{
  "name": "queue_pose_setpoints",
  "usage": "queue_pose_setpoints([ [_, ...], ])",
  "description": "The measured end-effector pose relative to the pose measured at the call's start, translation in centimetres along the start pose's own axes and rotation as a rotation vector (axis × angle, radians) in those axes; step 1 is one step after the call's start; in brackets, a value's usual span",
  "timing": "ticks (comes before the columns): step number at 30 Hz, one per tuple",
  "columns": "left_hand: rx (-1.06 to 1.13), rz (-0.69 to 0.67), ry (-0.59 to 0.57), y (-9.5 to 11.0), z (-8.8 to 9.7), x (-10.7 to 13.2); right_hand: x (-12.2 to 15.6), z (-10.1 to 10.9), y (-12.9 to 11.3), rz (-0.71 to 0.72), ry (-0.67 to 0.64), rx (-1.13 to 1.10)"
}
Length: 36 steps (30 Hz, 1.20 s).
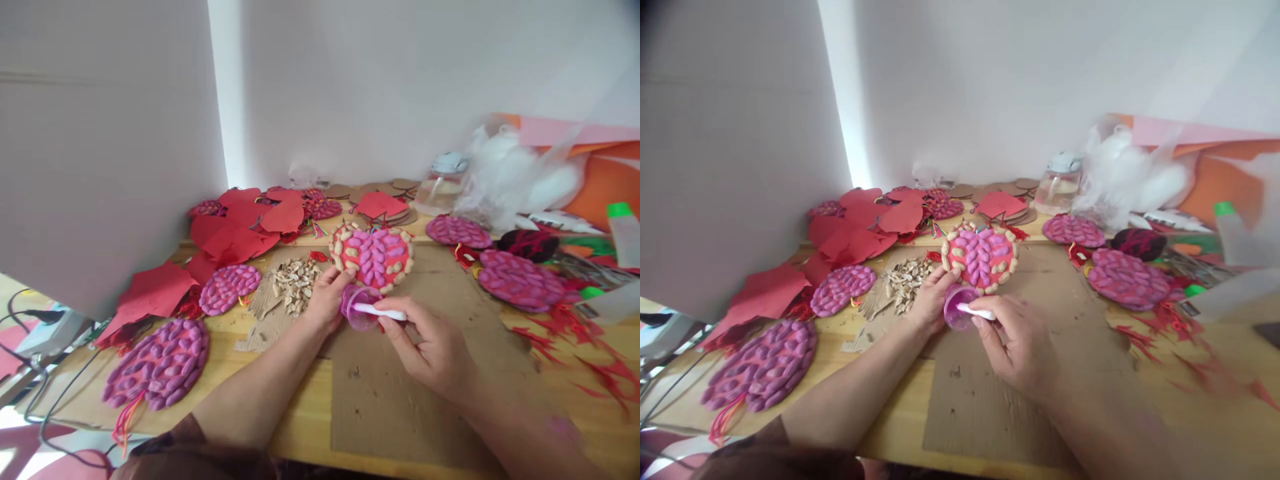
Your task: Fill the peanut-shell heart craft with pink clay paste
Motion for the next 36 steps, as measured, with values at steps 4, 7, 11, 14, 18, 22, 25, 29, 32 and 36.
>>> queue_pose_setpoints([
  [4,0.042,0.025,-0.026,-0.6,-0.2,0.0,-0.2,-0.3,-0.2,0.033,0.006,0.000],
  [7,0.055,0.032,-0.018,-0.8,-0.2,0.0,-0.2,-0.3,-0.4,0.044,0.008,0.003],
  [11,0.072,0.040,-0.016,-0.8,-0.3,0.0,-0.2,-0.2,-0.3,0.037,0.004,-0.004],
  [14,0.071,0.045,-0.019,-0.8,-0.3,0.0,0.0,-0.1,-0.2,0.038,0.012,-0.011],
  [18,0.065,0.047,-0.017,-0.8,-0.4,0.0,0.2,-0.3,0.1,0.043,0.001,-0.012],
  [22,0.086,0.044,-0.018,-0.9,-0.4,-0.1,0.2,-0.5,0.0,0.059,-0.012,-0.001],
  [25,0.089,0.047,-0.012,-1.1,-0.2,-0.2,0.1,-0.5,-0.3,0.081,-0.015,0.009],
  [29,0.096,0.054,0.000,-1.2,-0.2,-0.2,0.1,-0.5,-0.4,0.110,-0.015,0.029],
  [32,0.103,0.046,0.006,-0.9,-0.3,-0.1,0.2,-0.2,-0.4,0.122,0.009,0.049],
  [36,0.112,0.060,0.005,-0.9,-0.4,0.1,0.3,-0.1,-0.4,0.112,0.027,0.060],
])
Point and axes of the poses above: each hand's wrist, its own x-axis away from the middle knuckle, its own z-axis out of the back of the hand, y = z × x, the point moved 10 cm from there along -x, towards the middle knuckle, and after that the axes turned 3 degrees about -z, right-handed, at the moved point
